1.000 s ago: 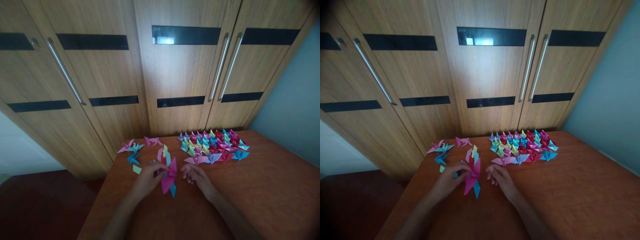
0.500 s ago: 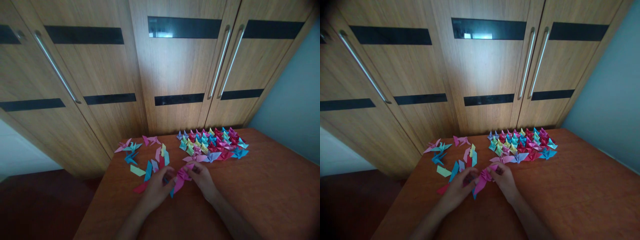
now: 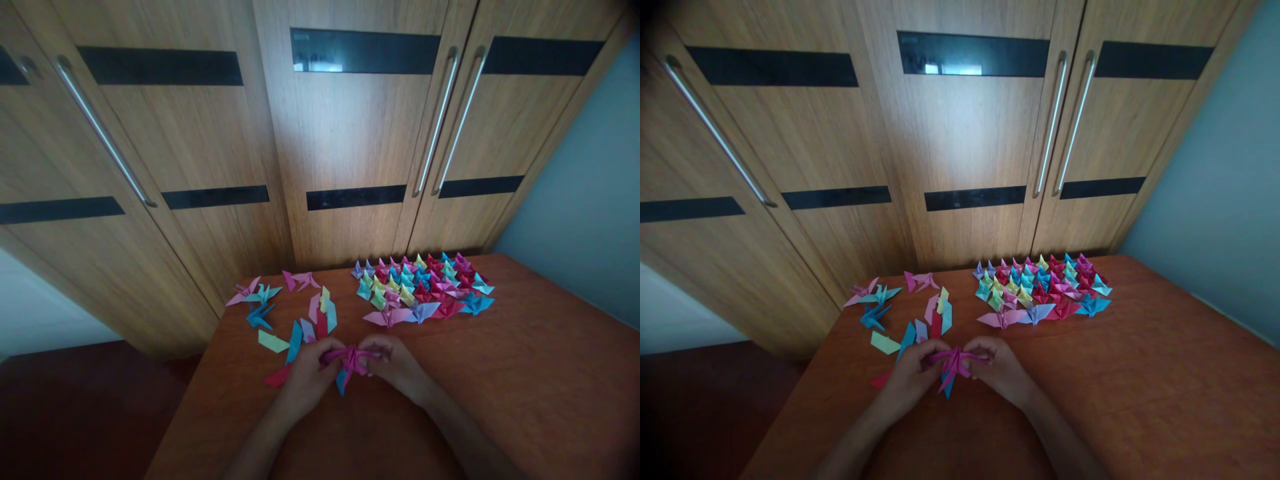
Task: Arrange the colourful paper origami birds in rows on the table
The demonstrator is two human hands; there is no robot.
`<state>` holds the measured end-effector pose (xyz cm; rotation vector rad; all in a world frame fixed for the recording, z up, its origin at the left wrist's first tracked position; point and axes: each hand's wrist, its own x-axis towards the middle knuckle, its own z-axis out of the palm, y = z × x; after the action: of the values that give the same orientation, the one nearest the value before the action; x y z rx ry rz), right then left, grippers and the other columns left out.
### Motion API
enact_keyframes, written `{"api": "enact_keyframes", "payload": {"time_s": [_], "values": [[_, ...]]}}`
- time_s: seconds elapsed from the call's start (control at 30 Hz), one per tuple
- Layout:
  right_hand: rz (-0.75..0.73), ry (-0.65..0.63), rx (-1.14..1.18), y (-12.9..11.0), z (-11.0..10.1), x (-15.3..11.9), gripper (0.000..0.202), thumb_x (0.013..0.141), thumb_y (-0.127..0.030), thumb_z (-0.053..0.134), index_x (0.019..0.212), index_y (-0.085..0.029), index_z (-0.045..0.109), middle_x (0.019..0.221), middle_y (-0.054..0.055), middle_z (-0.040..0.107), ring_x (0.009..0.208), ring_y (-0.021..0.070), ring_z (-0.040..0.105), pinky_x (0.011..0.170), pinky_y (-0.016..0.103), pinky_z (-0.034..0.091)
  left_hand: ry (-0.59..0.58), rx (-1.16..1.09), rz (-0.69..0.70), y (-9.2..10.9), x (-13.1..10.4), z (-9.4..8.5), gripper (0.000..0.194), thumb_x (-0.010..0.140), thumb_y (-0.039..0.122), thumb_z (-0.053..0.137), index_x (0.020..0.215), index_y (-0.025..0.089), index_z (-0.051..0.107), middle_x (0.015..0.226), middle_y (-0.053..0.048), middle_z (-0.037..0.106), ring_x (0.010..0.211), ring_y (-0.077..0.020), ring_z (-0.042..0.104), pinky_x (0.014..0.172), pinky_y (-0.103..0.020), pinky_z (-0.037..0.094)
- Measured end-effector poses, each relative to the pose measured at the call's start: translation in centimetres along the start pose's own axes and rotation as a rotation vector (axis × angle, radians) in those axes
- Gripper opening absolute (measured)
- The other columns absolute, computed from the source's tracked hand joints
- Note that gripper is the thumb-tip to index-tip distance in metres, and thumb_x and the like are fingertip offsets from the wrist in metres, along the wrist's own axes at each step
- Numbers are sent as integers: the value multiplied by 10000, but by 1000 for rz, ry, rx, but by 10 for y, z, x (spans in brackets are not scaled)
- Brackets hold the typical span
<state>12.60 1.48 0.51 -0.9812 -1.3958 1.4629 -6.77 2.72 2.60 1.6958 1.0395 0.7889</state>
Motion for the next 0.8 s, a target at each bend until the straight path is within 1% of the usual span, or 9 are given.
{"api": "enact_keyframes", "payload": {"time_s": [0.1,0.17,0.23,0.3,0.47,0.6,0.67,0.8], "values": [[8,-41,29,-3,-1,-2,329,746,-479,670,760,-150,660,680,10,637,622,107,557,585,227,430,-36,-85,-31,1,0,-1,131,784,280,615,802,161,667,765,-24,661,723,-156,575,640,-228,426],[15,-43,94,-3,-3,-3,316,753,-467,670,764,-151,663,680,10,634,620,105,550,592,228,424,-98,-207,-60,2,0,-2,177,782,325,643,787,148,656,751,-27,659,694,-142,571,624,-219,427],[29,-35,164,-2,-4,-4,304,747,-457,681,763,-155,658,674,9,629,615,105,542,595,230,417,-159,-322,-88,4,-1,-3,227,773,362,667,776,136,653,734,-34,664,653,-129,569,606,-213,428],[56,-29,242,1,-5,-5,304,721,-456,707,741,-160,641,658,2,616,604,104,530,591,230,408,-185,-410,-109,5,-3,-3,263,768,391,679,764,129,655,707,-38,665,609,-118,564,582,-209,430],[97,-41,465,5,-3,-9,366,636,-478,770,686,-176,570,611,-24,552,551,92,483,555,223,375,-184,-621,-111,2,-7,2,271,755,383,711,741,117,657,666,-46,663,584,-114,575,577,-216,454],[100,-28,550,7,-1,-10,431,589,-531,783,654,-189,528,577,-38,504,510,83,439,516,210,347,-191,-821,-129,-4,-10,4,258,722,354,754,740,118,652,658,-47,672,578,-111,594,578,-215,460],[85,0,578,8,-3,-10,431,598,-527,778,636,-193,509,559,-44,472,504,82,417,503,207,337,-179,-888,-120,-5,-10,4,267,705,354,770,734,118,649,642,-39,668,566,-107,597,560,-206,459],[21,14,601,11,-8,-8,408,676,-488,739,605,-193,466,511,-60,377,488,77,341,494,205,311,-120,-952,-113,-7,-9,0,280,673,352,796,701,124,635,575,-9,643,508,-92,584,501,-181,448]]}}
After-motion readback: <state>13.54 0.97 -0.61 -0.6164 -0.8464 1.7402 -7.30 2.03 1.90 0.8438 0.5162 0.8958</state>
